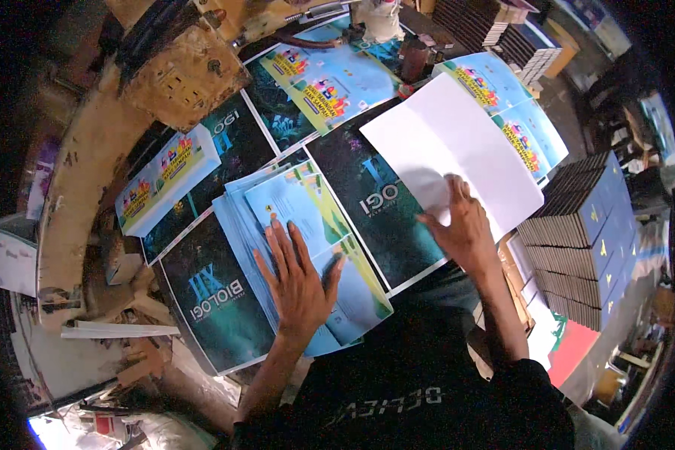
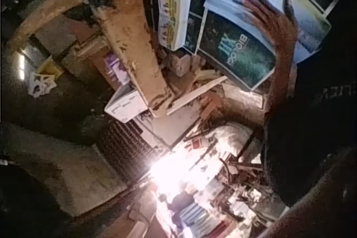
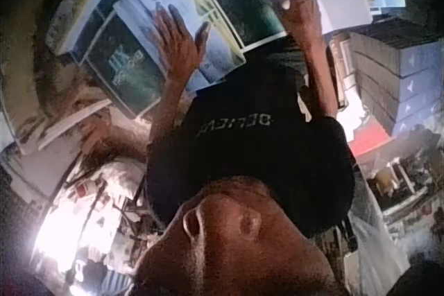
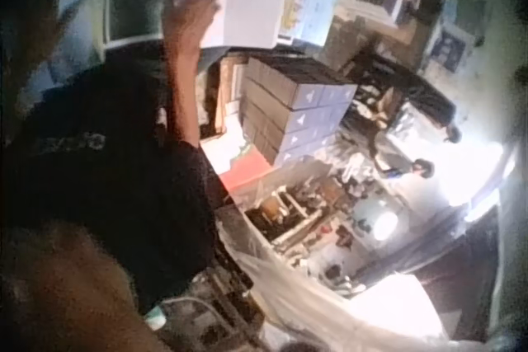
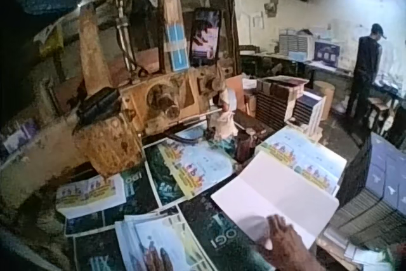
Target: The person collates printed book sections by picking up stacks of pages, fanning them out to check alignment, and placing them onto a growing pile of organized book blocks on a work table.
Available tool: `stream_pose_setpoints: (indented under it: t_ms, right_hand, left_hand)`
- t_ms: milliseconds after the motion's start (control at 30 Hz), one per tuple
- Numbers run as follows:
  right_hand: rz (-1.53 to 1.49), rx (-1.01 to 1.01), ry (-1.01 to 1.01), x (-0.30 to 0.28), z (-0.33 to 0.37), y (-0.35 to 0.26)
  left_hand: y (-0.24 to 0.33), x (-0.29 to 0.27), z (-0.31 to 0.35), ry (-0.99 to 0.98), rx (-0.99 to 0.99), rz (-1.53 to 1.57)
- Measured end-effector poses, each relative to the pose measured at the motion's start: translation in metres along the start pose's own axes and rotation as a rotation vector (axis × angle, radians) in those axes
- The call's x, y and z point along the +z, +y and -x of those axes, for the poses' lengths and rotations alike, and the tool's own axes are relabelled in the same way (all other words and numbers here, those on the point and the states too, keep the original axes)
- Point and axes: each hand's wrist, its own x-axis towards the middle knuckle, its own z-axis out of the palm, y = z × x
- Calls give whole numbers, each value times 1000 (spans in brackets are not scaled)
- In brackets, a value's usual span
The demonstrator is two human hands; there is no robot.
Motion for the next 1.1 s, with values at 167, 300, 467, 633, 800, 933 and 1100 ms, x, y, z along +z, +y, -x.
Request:
stream_pose_setpoints:
  t_ms: [167,300,467,633,800,933,1100]
  right_hand:
    - [11,-69,-167,-40,-2,-10]
    - [-425,-185,-200,-44,12,-49]
    - [-856,-155,-210,28,37,-68]
    - [-190,-225,201,29,15,-41]
    - [-34,-5,-116,-25,-4,-2]
    - [-137,-16,-190,-51,0,-21]
    - [-877,-184,-62,-29,20,-72]
  left_hand:
    - [-6,9,3,-27,178,-143]
    - [-3,-10,-4,-102,123,261]
    - [7,-40,-18,69,84,434]
    - [-7,-1,-4,-39,4,-90]
    - [-4,-1,-5,-5,-25,-42]
    - [-15,11,-2,-48,101,-92]
    - [0,-27,-14,189,67,717]
